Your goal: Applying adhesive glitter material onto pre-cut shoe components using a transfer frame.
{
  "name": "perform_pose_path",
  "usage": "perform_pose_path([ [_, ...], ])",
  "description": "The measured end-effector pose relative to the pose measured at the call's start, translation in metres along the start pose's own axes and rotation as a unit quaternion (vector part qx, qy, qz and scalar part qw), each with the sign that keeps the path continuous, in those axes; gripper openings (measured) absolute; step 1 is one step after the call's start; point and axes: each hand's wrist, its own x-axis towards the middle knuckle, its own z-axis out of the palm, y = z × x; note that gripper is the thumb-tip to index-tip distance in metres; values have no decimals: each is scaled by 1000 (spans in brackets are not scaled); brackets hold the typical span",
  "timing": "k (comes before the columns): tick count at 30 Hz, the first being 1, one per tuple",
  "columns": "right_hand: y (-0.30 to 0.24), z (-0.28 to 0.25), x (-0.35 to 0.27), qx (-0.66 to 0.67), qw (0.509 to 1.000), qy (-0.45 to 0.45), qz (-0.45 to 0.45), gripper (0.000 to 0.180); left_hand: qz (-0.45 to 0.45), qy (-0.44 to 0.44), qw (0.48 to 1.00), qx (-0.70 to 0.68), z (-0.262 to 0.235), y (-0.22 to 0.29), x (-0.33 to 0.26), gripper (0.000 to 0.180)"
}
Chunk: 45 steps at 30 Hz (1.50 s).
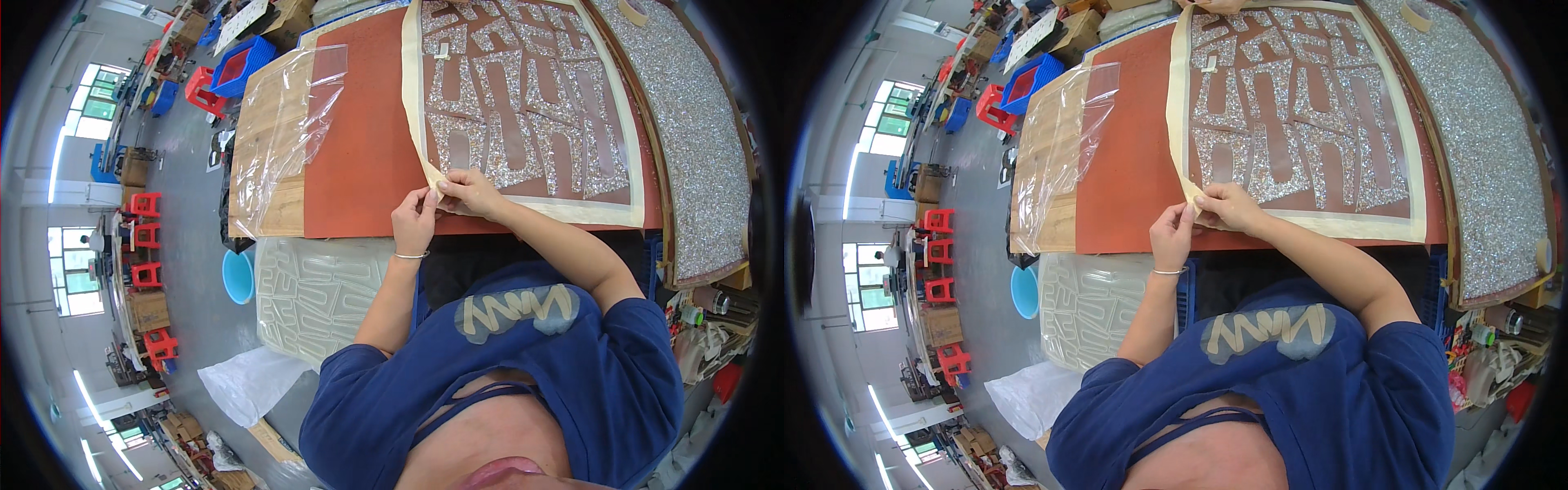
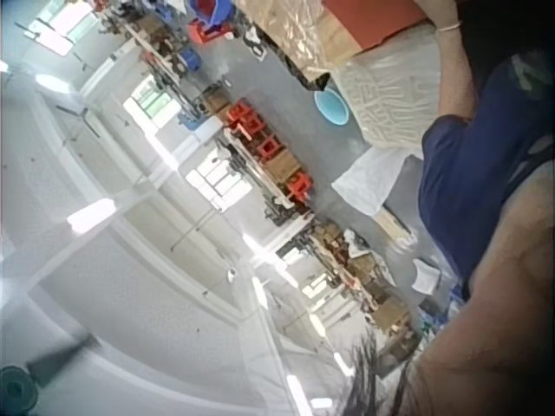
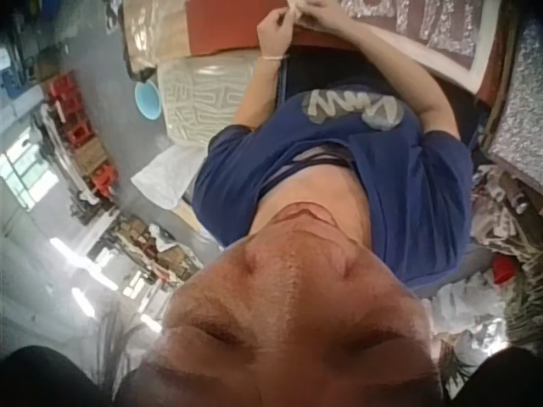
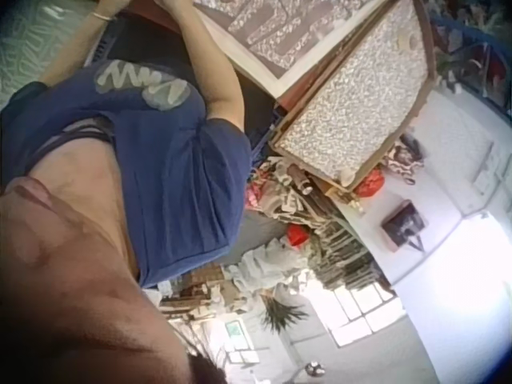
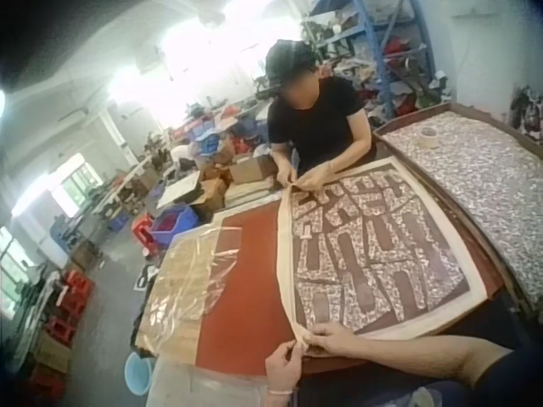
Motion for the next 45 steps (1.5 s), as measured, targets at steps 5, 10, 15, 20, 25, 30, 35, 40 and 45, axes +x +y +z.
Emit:
perform_pose_path([
  [5, 6, -2, -8, -109, 990, 56, -69, 25, 200, 31, 947, 249, -2, -11, 5, 11],
  [10, -5, -20, -20, -220, 944, 170, -178, 27, 246, 95, 901, 345, 0, -14, 1, 14],
  [15, -10, -29, -19, -216, 931, 203, -212, 24, 248, 112, 879, 392, 8, -12, -2, 17],
  [20, -8, -96, -1, -22, 907, 370, -200, 23, 244, 153, 889, 357, -7, -37, -2, 15],
  [25, -91, -212, -22, 78, 849, 460, -249, 16, 193, 151, 883, 401, -26, -46, -7, 17],
  [30, -139, -235, -21, 89, 873, 394, -274, 10, 23, 116, 948, -294, -42, -9, 5, 13],
  [35, -164, -116, -34, -47, 948, 199, -245, 15, 157, 146, 974, 73, -9, 57, 12, 22],
  [40, -120, -77, -41, -436, 883, -7, -176, 20, 246, -74, 835, 486, 62, 41, 21, 26],
  [45, -57, -107, -64, -693, 688, -17, -215, 15, 275, -78, 865, 412, 77, 12, 27, 23],
])
